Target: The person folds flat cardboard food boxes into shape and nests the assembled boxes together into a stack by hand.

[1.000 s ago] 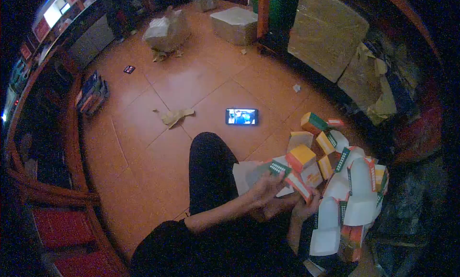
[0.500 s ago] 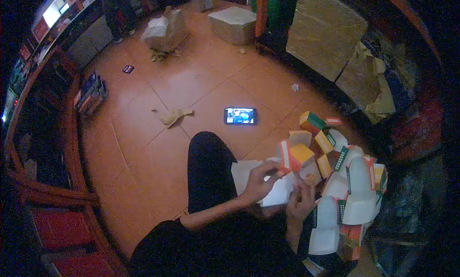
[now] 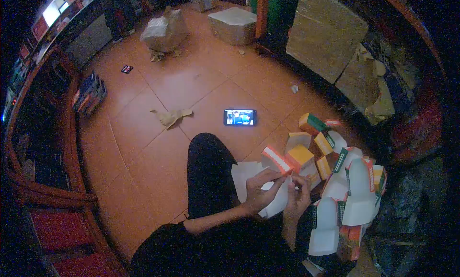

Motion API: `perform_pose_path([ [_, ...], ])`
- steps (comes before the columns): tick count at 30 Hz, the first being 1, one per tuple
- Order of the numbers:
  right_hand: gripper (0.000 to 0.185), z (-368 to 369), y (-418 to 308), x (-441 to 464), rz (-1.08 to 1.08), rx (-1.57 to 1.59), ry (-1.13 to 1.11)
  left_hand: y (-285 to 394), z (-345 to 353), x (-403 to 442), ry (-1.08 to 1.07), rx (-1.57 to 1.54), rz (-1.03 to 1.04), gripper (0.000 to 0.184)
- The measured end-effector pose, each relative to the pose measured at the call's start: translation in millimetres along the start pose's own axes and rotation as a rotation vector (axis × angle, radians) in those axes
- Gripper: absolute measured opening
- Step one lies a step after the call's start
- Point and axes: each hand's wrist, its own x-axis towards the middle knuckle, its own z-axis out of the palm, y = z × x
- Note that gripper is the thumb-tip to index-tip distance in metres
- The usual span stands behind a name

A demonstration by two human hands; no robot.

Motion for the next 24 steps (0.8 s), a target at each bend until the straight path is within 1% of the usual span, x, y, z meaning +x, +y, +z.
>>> perform_pose_path([
  [2, 0.016, 1.6, 0.7, 2.8, -0.008, 0.001, -0.017, -3.5, 0.4, -0.5, 0.006, -0.004, -0.009, 0.011],
  [4, 0.01, 5.7, -1.5, 5.0, -0.069, 0.032, 0.047, -6.3, 0.0, -2.4, -0.018, 0.008, -0.046, 0.013],
  [5, 0.01, 6.5, -1.5, 5.4, -0.071, 0.032, 0.046, -5.0, 0.4, -2.5, -0.016, 0.007, -0.044, 0.013],
  [7, 0.008, 6.6, -0.6, 3.9, 0.01, 0.022, 0.048, 0.1, 2.8, -3.5, 0.011, -0.038, -0.118, 0.015],
  [8, 0.008, 8.7, 1.4, 1.3, 0.011, 0.02, 0.047, 1.4, 3.5, -4.7, 0.011, -0.039, -0.119, 0.015],
  [10, 0.009, 14.8, 8.7, -4.9, 0.02, -0.001, 0.104, 3.4, 4.8, -8.3, 0.074, 0.081, 0.069, 0.019],
  [11, 0.009, 15.4, 11.3, -5.2, 0.018, -0.001, 0.104, 7.1, 5.5, -10.2, 0.075, 0.08, 0.071, 0.019],
  [13, 0.013, 17.6, 12.9, -4.8, -0.17, -0.105, 0.081, 16.1, 4.6, -11.5, 0.035, 0.029, -0.01, 0.019],
  [14, 0.013, 18.6, 11.0, -5.1, -0.17, -0.104, 0.08, 15.9, 3.4, -9.8, 0.036, 0.03, -0.01, 0.019],
  [16, 0.028, 19.9, 3.1, -4.4, -0.209, -0.358, 0.019, 14.5, -1.0, -0.5, 0.103, 0.084, 0.059, 0.017],
  [17, 0.028, 17.9, -4.2, -2.3, -0.209, -0.357, 0.017, 12.2, -6.4, 5.5, 0.105, 0.085, 0.058, 0.017],
  [19, 0.04, 12.8, -20.5, 3.3, -0.414, -0.716, -0.168, 6.0, -19.5, 18.7, 0.016, 0.072, -0.134, 0.014],
  [20, 0.046, 14.1, -24.1, 3.3, -0.438, -0.725, -0.146, 5.5, -21.9, 23.0, 0.039, -0.034, -0.367, 0.014],
  [21, 0.046, 12.9, -13.4, 0.8, -0.441, -0.725, -0.146, 5.4, -23.5, 28.6, 0.041, -0.035, -0.365, 0.014],
  [23, 0.039, 5.6, 13.7, -5.5, -0.05, -0.443, 0.014, 5.4, -26.6, 37.6, 0.139, -0.291, -0.559, 0.015],
  [24, 0.027, -1.2, 16.4, -6.8, -0.046, -0.517, 0.069, -3.2, -23.8, 33.6, 0.139, -0.36, -0.577, 0.025],
])
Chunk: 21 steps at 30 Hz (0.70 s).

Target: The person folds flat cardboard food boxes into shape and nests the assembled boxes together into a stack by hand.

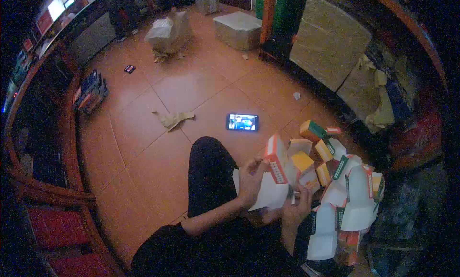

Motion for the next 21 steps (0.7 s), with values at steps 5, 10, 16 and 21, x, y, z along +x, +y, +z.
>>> perform_pose_path([
  [5, 0.017, -16.2, -7.7, 5.0, -0.114, -0.134, 0.026, -47.6, 12.6, -15.1, -0.312, 0.006, -0.241, 0.048],
  [10, 0.011, -20.1, -13.4, 8.6, -0.176, -0.01, 0.06, -19.5, 12.2, -17.8, -0.29, 0.208, -0.123, 0.035],
  [16, 0.017, -31.8, -8.0, 9.6, 0.106, 0.33, 0.073, -15.2, -4.7, -30.2, -0.268, 0.595, 0.266, 0.034],
  [21, 0.015, -18.3, -16.6, 6.1, -0.095, 0.509, -0.123, -11.9, -19.7, -29.7, -0.847, 0.406, 0.152, 0.034],
])
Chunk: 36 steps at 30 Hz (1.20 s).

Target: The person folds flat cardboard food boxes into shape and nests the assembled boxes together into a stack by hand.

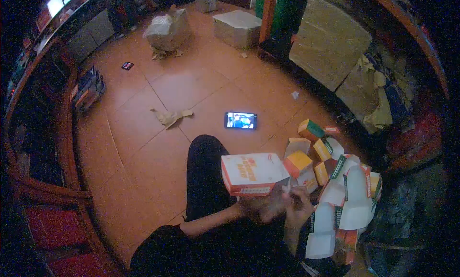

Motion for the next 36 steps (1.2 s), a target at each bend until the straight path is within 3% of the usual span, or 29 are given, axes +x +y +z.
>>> perform_pose_path([
  [5, 0.016, 15.2, -9.8, 0.6, 0.083, -0.039, 0.124, -6.7, 7.3, -4.8, -0.084, -0.092, -0.056, 0.035],
  [7, 0.012, 14.5, -8.9, 1.2, -0.095, -0.134, 0.108, -10.1, 11.2, -4.6, -0.087, -0.115, -0.083, 0.035],
  [16, 0.012, 13.1, -12.6, 1.7, -0.173, -0.141, 0.117, -17.4, 13.1, -12.2, -0.053, -0.145, -0.137, 0.036],
  [20, 0.012, 13.6, -26.4, 5.7, -0.141, -0.177, 0.112, -16.9, 19.5, -7.7, 0.056, -0.158, -0.169, 0.036],
  [23, 0.01, 12.9, -30.1, 4.9, 0.026, -0.056, 0.105, -19.2, 18.6, -6.8, 0.174, -0.14, -0.175, 0.037],
  [25, 0.017, 4.8, -14.6, -0.1, -0.053, -0.363, -0.163, -24.5, 22.1, -7.2, 0.271, -0.091, -0.158, 0.037],
  [26, 0.017, 6.3, -14.7, 1.7, -0.051, -0.364, -0.162, -28.4, 23.5, -8.4, 0.328, -0.048, -0.138, 0.037],
  [28, 0.03, 12.8, -16.0, 6.4, -0.266, -0.568, -0.237, -39.3, 30.1, -13.8, 0.443, 0.048, -0.099, 0.037],
  [29, 0.037, 16.2, -13.2, 3.2, -0.233, -0.574, -0.298, -45.3, 34.0, -15.9, 0.492, 0.096, -0.076, 0.037],
  [33, 0.039, 34.7, 14.1, -18.1, -0.235, -0.666, -0.2, -59.3, 43.6, -18.0, 0.616, 0.199, -0.044, 0.038],
  [36, 0.044, 18.7, 62.9, -30.0, 0.018, -0.462, -0.179, -28.4, 35.3, -11.4, 0.522, -0.031, -0.215, 0.04],
])
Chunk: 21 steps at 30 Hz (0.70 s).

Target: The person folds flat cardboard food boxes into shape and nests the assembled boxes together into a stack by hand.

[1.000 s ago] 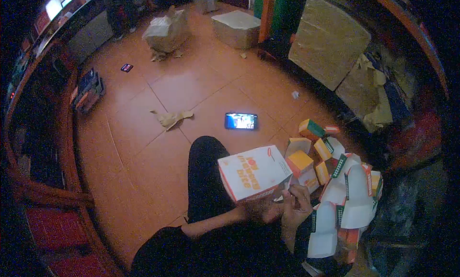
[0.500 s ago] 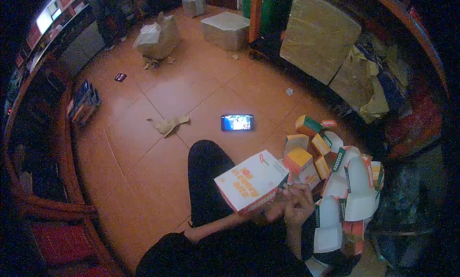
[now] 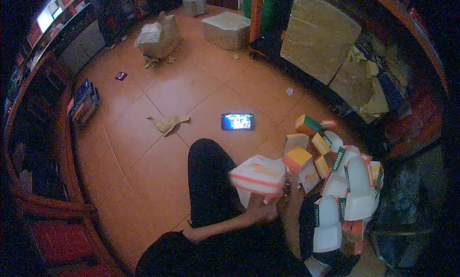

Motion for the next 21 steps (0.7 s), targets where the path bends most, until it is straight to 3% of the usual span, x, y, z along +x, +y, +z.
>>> perform_pose_path([
  [3, 0.053, -7.8, 19.3, -2.4, 0.103, 0.28, 0.1, 41.7, -23.3, 7.8, -0.432, 0.101, 0.346, 0.037],
  [6, 0.038, -46.0, -34.6, 29.6, 0.384, 0.826, 0.012, 41.0, -33.1, 14.2, -0.648, 0.043, 0.331, 0.036],
  [7, 0.033, -51.8, -54.1, 32.8, 0.146, 0.731, 0.104, 33.7, -34.0, 14.2, -0.665, 0.024, 0.281, 0.036],
  [10, 0.026, -30.1, 0.2, 9.9, 0.219, 0.554, 0.089, 23.5, -37.6, 12.4, -0.659, -0.011, 0.181, 0.036],
  [13, 0.022, -31.3, -19.3, 13.6, 0.206, 0.5, 0.234, 18.4, -39.5, 7.2, -0.644, -0.03, 0.127, 0.036],
  [21, 0.027, -54.7, -49.3, 28.0, 0.0, 0.391, 0.259, 13.4, -41.9, -0.4, -0.551, -0.082, 0.037, 0.035],
])
